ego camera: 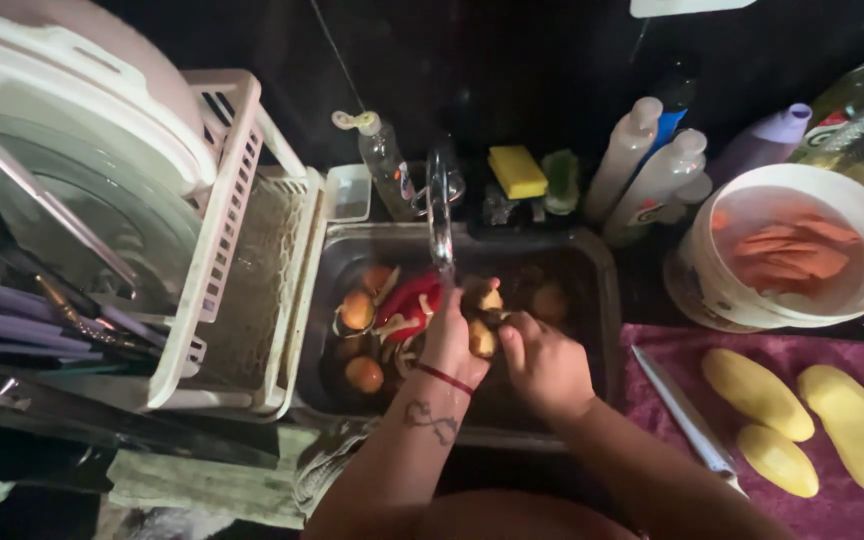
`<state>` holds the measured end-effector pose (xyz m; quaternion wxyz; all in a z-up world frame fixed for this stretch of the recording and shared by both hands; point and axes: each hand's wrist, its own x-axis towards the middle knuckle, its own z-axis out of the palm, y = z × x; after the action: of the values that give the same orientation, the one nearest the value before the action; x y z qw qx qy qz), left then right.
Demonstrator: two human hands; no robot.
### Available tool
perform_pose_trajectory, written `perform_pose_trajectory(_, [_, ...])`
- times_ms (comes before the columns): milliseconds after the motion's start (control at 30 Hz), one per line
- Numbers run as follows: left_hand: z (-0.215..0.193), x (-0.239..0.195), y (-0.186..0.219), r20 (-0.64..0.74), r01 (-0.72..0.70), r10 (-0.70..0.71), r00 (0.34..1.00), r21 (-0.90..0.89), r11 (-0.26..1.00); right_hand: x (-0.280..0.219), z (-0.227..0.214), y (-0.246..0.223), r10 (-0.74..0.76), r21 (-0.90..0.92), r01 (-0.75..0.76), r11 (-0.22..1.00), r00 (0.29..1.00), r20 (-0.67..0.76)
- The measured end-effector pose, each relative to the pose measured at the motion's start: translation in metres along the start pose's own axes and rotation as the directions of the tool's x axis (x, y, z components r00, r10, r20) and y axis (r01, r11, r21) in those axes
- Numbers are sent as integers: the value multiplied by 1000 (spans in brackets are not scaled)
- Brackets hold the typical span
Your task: The person peels several potatoes using a peeler over a kitchen sink filled with water and vegetable scraps. They rinse the potatoes under running water and place the peeled ones on a purple towel next to the sink.
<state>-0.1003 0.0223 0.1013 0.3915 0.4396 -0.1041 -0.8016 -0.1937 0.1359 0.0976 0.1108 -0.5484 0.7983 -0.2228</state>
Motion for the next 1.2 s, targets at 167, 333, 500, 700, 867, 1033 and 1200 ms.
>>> perform_pose_trajectory(167, [-1, -7, 13, -24, 56, -54, 998, 141, 988, -30, -7, -14, 3, 117, -12, 993, 997, 78])
perform_pose_trajectory(333, [-1, -6, 31, 32, 176, -182, 983, 133, 975, -15, -44, -29, 123, 520, -220, 826, 969, 215])
perform_pose_trajectory(500, [0, -30, 27, 25, 201, -206, 978, 135, 970, 23, -64, -25, 240, 433, -284, 855, 958, 154])
perform_pose_trajectory(700, [7, -45, 19, -143, 84, -65, 988, 132, 988, 19, -66, -46, 188, 412, -266, 872, 957, 220])
perform_pose_trajectory(867, [28, -67, 21, -134, -9, 40, 990, 219, 976, 4, -18, -11, 192, 299, -242, 923, 964, 186])
perform_pose_trajectory(1033, [14, -35, 8, -166, -30, 50, 985, 121, 992, -16, -10, -10, 80, 252, -96, 963, 994, 71])
perform_pose_trajectory(1200, [21, -38, 22, -97, 85, -82, 992, 33, 996, -34, -2, -9, -151, 290, 132, 948, 988, 45])
